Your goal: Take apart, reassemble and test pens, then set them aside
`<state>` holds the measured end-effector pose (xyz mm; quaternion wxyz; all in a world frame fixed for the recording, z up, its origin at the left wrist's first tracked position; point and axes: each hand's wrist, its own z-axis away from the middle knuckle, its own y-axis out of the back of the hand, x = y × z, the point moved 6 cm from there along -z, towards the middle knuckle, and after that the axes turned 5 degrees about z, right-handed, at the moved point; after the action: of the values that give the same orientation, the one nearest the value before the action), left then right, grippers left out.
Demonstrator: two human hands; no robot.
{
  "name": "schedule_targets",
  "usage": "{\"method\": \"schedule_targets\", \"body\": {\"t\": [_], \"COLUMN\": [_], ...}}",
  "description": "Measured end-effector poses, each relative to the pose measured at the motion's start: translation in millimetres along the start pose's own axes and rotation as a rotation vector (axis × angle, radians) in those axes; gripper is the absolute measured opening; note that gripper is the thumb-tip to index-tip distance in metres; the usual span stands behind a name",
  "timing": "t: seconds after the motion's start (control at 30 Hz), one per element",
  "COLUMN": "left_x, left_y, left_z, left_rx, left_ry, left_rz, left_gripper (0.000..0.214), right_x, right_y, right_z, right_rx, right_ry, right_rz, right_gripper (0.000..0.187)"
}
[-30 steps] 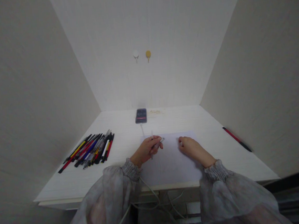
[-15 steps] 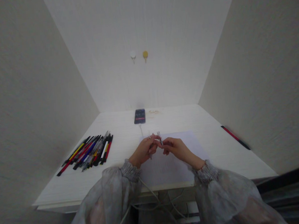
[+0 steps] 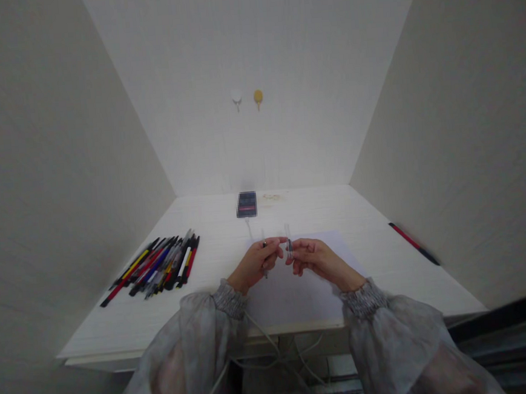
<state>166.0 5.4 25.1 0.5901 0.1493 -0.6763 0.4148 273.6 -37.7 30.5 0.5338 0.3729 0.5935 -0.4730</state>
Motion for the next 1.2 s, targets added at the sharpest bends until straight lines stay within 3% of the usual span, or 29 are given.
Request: {"method": "schedule_targets", "body": {"t": [0.17, 0.3, 0.37, 0.5, 0.6, 0.8, 1.07, 1.2], "left_x": [0.3, 0.7, 0.6, 1.0, 2.9, 4.7, 3.1, 2.8], "left_y": [-1.2, 0.9, 2.5, 3.0, 2.5, 4.4, 5.7, 5.8], "left_z": [0.6, -0.8, -1.9, -2.7, -2.2, -1.8, -2.2, -2.4], "left_rx": [-0.018, 0.008, 0.028, 0.042, 0.049, 0.079, 0.081, 0.087], "left_ry": [0.012, -0.005, -0.018, -0.034, -0.045, -0.053, -0.056, -0.054], "left_rz": [-0.024, 0.004, 0.017, 0.026, 0.026, 0.018, 0.014, -0.007], "left_gripper": [0.037, 0.034, 0.033, 0.032, 0.032, 0.034, 0.033, 0.033], "right_x": [2.9, -0.2, -6.5, -18.5, -13.2, 4.0, 7.9, 7.5], "right_y": [-10.3, -2.6, 12.6, 41.4, 49.5, 45.5, 61.9, 59.4], "right_z": [-0.7, 2.0, 6.2, 22.0, 31.5, 32.1, 26.1, 19.9], "right_rx": [-0.043, 0.031, 0.153, 0.398, 0.417, 0.316, 0.297, 0.268], "right_ry": [-0.003, -0.007, 0.024, 0.010, -0.128, -0.217, -0.229, -0.258], "right_rz": [0.110, 0.261, 0.496, 1.238, 1.544, 1.667, 1.566, 1.588], "right_gripper": [0.030, 0.033, 0.032, 0.026, 0.028, 0.025, 0.029, 0.029]}}
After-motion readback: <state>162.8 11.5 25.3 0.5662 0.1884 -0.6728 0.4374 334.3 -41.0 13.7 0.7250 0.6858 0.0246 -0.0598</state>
